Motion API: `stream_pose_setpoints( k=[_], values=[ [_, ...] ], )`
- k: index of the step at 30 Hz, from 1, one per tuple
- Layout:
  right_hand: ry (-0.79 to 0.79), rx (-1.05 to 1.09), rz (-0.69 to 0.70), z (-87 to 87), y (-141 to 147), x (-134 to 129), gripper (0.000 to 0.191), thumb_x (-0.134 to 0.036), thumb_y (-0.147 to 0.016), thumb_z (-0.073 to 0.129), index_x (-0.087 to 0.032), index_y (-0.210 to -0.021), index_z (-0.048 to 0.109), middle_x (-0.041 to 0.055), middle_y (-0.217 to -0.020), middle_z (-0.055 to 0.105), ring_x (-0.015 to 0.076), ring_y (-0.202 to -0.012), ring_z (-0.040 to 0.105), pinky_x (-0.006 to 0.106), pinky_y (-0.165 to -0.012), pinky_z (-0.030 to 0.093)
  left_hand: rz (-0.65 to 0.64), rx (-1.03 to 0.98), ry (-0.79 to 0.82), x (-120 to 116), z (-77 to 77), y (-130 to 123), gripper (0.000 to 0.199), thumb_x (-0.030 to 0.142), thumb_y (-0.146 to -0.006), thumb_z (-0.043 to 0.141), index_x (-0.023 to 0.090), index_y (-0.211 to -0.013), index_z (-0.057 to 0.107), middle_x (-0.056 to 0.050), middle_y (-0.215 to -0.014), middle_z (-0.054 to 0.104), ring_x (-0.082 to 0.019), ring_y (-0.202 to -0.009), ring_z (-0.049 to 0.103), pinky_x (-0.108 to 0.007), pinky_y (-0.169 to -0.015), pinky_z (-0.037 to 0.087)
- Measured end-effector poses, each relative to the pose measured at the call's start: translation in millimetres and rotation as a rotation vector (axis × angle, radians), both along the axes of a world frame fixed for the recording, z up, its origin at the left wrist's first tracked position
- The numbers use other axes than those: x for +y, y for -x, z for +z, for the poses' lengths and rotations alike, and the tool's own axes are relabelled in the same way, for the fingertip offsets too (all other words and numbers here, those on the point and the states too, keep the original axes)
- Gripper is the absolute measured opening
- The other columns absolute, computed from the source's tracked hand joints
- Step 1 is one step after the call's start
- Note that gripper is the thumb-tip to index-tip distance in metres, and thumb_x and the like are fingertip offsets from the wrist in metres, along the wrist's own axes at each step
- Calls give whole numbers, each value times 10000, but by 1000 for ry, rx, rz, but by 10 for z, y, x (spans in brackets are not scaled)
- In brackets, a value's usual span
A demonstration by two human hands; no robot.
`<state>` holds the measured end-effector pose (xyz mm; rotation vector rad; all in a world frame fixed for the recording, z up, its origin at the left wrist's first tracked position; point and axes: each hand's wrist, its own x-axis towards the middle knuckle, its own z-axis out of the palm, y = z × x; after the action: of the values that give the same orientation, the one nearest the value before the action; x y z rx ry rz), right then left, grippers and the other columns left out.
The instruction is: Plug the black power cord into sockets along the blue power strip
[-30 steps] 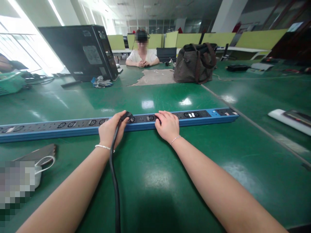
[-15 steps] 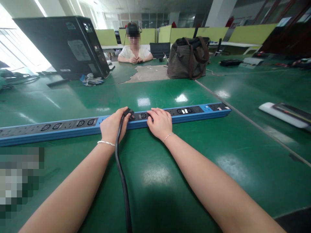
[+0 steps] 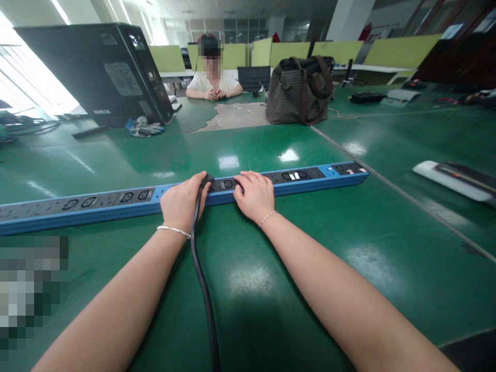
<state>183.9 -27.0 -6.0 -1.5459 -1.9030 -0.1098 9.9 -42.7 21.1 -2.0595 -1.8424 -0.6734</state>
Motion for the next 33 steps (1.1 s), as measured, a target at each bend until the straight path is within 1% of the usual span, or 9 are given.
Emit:
stream_pose_setpoints(
  k=[8,15,19,25,30,33],
  values=[
    [-7,18,2,-10,-2,1,319,-274,-874,440,-245,-1094,668,37,-1241,624,229,-1197,484,404,-1013,307,-41,50,-25,7,-22,35,467,483,-919,351,237,-1240,584,-95,-1017,715,-243,-838,665,-315,-711,430],
    [-3,14,11,-4,-7,-3,315,-273,-875,447,-236,-1102,663,39,-1244,621,229,-1198,480,402,-1005,303,-105,177,-85,-11,4,38,456,441,-942,324,203,-1226,589,-96,-966,721,-236,-833,669,-313,-699,441],
    [-7,10,12,0,-5,-6,311,-274,-878,447,-239,-1099,663,35,-1238,624,228,-1196,482,399,-1001,306,-178,221,-101,-30,-9,7,442,393,-958,294,197,-1239,575,-100,-1052,705,-235,-875,667,-325,-723,450],
    [-2,13,12,-4,-2,-3,309,-274,-877,454,-236,-1101,662,39,-1242,622,228,-1195,482,400,-1003,308,-201,185,-105,-52,-56,30,446,428,-939,351,173,-1210,596,-117,-956,718,-240,-835,672,-337,-745,464],
    [-27,12,9,-15,-3,2,309,-275,-874,452,-238,-1095,665,30,-1227,631,227,-1186,494,399,-993,318,-229,152,-114,-69,-86,66,402,359,-921,402,180,-1229,589,-108,-1000,717,-240,-882,672,-342,-779,476],
    [-24,8,6,-18,-1,3,312,-275,-874,450,-239,-1098,664,31,-1230,629,232,-1191,493,405,-993,321,-260,126,-120,-56,-107,97,404,331,-900,435,193,-1255,571,-95,-1058,708,-231,-938,662,-351,-852,469]
  ],
)
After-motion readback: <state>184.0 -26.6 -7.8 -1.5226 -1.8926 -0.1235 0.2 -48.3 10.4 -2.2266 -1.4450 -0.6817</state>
